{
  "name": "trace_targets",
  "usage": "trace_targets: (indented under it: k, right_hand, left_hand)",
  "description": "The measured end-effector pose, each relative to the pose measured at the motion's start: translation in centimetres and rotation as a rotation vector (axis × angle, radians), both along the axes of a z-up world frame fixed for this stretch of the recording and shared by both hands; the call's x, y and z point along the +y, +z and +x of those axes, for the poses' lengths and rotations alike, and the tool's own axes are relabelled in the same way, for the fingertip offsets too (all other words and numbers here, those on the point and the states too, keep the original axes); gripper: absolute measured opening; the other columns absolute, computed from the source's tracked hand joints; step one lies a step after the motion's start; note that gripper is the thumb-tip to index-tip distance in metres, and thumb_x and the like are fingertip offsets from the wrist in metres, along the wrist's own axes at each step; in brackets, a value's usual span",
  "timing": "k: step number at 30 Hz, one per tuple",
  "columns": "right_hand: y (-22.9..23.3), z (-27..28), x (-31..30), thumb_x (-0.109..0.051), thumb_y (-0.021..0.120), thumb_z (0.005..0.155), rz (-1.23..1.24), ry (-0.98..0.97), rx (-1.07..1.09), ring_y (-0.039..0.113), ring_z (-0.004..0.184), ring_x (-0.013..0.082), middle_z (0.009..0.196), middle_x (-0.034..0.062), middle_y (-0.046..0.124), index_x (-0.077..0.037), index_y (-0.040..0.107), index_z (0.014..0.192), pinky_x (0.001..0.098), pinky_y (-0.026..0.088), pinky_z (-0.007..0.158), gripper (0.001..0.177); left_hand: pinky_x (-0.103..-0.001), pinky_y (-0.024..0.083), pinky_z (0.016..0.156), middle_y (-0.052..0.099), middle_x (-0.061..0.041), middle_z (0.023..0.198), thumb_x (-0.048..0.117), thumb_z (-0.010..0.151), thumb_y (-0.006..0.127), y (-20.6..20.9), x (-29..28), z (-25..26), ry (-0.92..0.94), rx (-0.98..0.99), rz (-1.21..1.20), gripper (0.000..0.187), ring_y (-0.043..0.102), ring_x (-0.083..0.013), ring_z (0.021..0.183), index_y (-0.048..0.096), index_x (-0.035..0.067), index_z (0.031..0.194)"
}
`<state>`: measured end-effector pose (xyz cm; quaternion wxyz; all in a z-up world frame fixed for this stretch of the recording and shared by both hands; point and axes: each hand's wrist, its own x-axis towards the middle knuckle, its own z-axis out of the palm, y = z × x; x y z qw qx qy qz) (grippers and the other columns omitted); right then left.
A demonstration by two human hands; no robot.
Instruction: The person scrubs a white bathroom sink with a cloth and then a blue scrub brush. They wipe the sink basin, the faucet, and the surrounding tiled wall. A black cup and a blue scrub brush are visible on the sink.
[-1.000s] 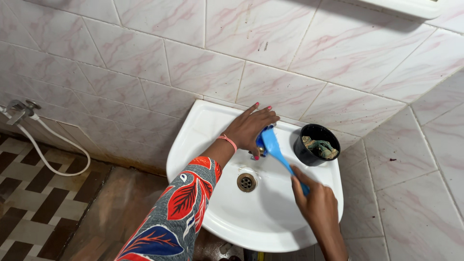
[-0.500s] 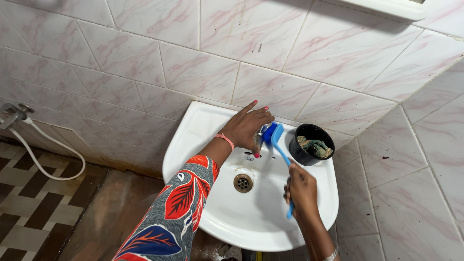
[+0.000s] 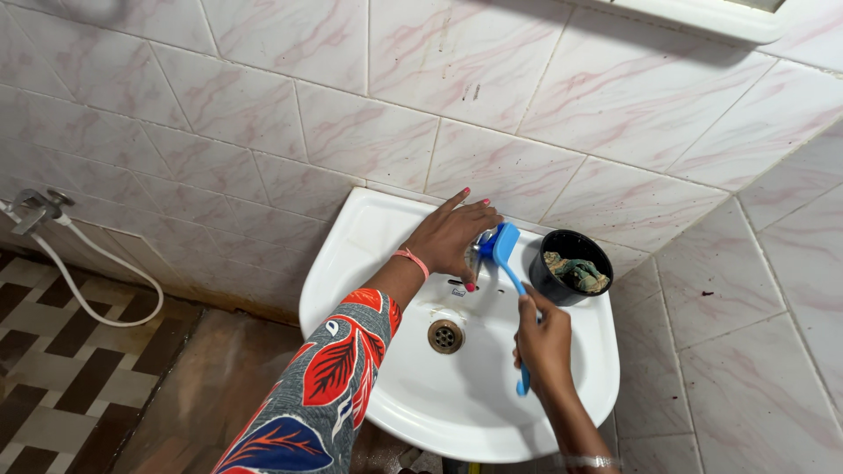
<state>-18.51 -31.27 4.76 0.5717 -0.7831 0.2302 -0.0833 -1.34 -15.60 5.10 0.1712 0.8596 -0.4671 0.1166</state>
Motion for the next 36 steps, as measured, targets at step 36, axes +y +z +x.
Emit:
trace_targets:
  k: [36]
  right_hand:
    - [1.8,-0.9,1.3,-0.027,0.053,0.098,-0.215,0.049,0.004,0.052,0.033,0.0164,0.046,0.005,0.05,-0.006,0.06,0.141,0.0356,0.044,0.034,0.049]
  left_hand:
    - [-0.04,0.014,0.129,0.045,-0.007,0.155,0.037,0.046,0.099,0.3,-0.3,-1.1,0.065,0.096,0.025,0.12,0.036,-0.0206,0.148,0.042,0.016,0.149]
